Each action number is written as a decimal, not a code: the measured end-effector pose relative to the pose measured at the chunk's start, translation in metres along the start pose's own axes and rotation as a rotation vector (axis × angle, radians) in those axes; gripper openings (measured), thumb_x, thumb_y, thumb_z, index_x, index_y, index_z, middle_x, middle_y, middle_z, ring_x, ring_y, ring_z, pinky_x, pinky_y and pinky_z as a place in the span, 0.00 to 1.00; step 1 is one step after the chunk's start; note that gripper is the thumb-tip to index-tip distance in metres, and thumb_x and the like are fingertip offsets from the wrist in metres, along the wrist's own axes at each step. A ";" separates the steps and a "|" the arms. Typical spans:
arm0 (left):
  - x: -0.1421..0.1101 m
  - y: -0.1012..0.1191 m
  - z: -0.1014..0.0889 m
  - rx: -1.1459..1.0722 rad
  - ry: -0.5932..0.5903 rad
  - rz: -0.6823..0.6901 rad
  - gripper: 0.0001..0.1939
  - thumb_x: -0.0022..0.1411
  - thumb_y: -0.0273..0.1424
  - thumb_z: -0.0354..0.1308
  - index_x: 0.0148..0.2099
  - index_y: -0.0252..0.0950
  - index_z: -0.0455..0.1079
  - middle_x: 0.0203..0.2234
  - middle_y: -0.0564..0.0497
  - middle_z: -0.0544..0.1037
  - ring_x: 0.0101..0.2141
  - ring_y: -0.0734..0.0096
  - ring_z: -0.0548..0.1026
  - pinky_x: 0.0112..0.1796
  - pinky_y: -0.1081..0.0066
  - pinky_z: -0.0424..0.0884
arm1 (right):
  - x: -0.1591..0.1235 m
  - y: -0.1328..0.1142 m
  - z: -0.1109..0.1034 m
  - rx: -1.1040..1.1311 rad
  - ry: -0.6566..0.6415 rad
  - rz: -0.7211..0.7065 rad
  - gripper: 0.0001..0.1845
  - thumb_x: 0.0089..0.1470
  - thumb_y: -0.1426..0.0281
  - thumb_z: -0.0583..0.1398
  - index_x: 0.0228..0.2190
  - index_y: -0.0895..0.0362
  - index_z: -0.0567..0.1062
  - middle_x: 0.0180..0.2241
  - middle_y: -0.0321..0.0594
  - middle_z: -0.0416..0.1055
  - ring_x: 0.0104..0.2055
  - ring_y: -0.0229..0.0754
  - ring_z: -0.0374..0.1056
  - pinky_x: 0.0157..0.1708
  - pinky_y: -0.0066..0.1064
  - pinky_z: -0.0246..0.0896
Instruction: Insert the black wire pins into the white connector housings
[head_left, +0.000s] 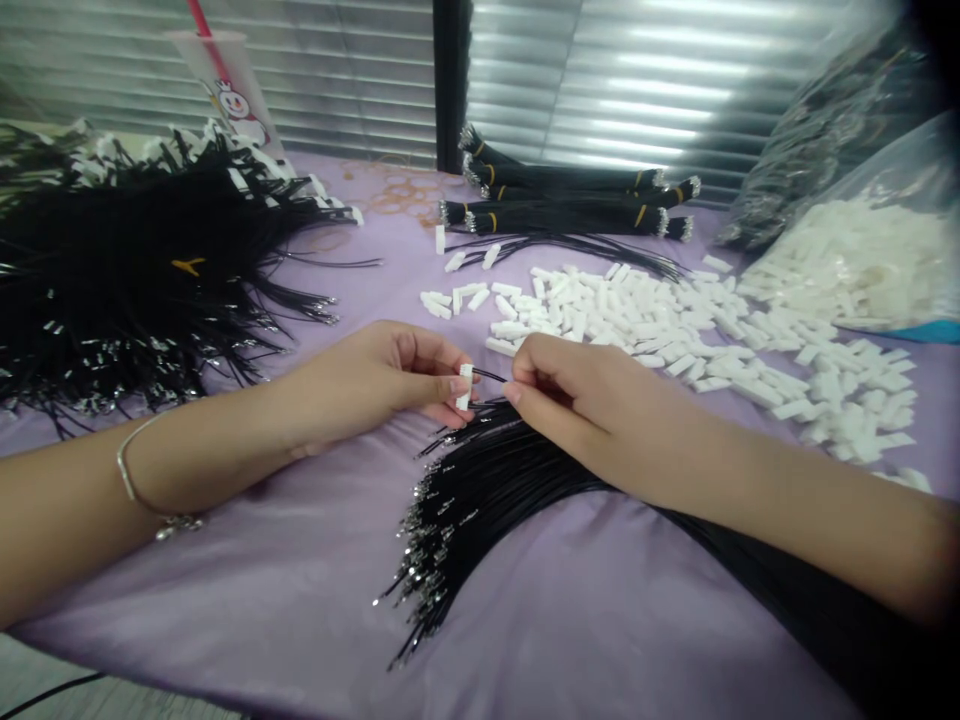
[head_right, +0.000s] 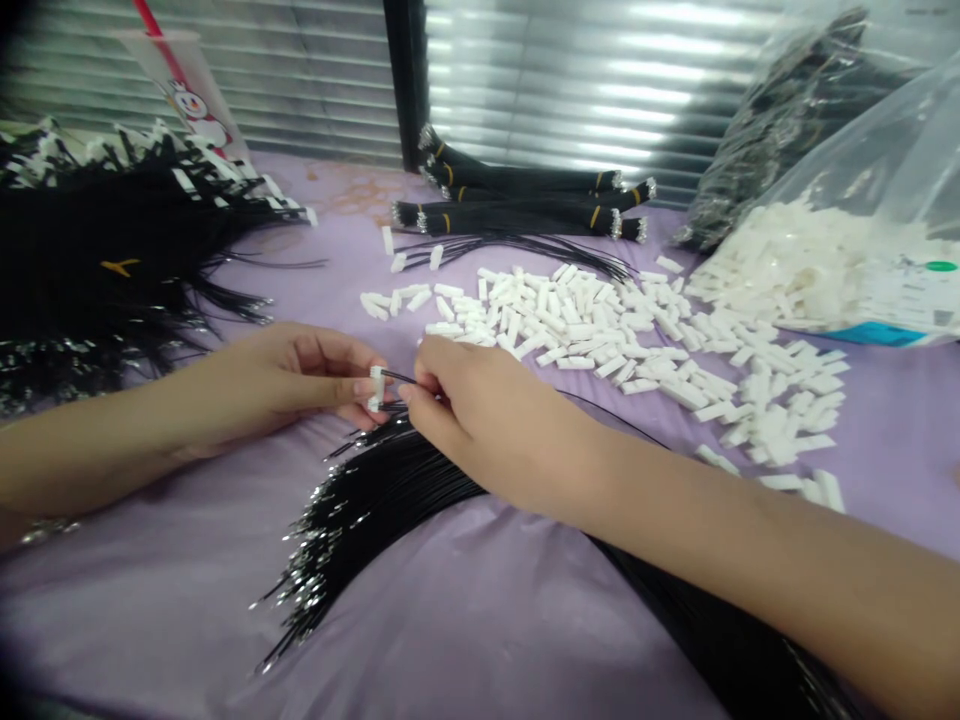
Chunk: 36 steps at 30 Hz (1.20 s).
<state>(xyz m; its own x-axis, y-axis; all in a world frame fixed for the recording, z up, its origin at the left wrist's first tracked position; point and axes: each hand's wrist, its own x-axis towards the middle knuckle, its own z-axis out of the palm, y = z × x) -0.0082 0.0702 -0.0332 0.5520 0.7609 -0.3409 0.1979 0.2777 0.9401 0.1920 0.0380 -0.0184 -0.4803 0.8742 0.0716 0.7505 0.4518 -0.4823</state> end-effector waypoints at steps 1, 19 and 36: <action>0.000 0.000 0.000 0.000 0.001 -0.001 0.03 0.54 0.26 0.61 0.34 0.31 0.74 0.27 0.52 0.78 0.29 0.76 0.76 0.36 0.76 0.74 | 0.001 0.001 0.001 -0.009 0.010 0.010 0.09 0.57 0.67 0.52 0.27 0.57 0.65 0.21 0.30 0.64 0.21 0.30 0.57 0.21 0.24 0.49; 0.000 -0.002 0.000 0.013 0.002 0.020 0.02 0.55 0.25 0.61 0.33 0.31 0.73 0.26 0.54 0.77 0.29 0.79 0.76 0.35 0.81 0.74 | 0.005 0.005 0.008 0.004 0.101 0.037 0.12 0.58 0.66 0.52 0.26 0.58 0.66 0.21 0.33 0.65 0.23 0.32 0.59 0.22 0.25 0.48; -0.001 0.000 0.001 0.045 0.024 0.005 0.03 0.54 0.26 0.61 0.32 0.31 0.74 0.25 0.53 0.78 0.28 0.77 0.76 0.34 0.80 0.72 | 0.003 0.006 0.012 0.037 0.184 -0.016 0.12 0.58 0.66 0.53 0.25 0.58 0.65 0.18 0.30 0.61 0.19 0.29 0.54 0.19 0.24 0.47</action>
<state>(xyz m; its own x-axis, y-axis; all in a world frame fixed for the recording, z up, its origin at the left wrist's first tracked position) -0.0075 0.0690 -0.0325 0.5335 0.7762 -0.3359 0.2314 0.2480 0.9407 0.1896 0.0407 -0.0311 -0.3987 0.8861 0.2364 0.7245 0.4623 -0.5112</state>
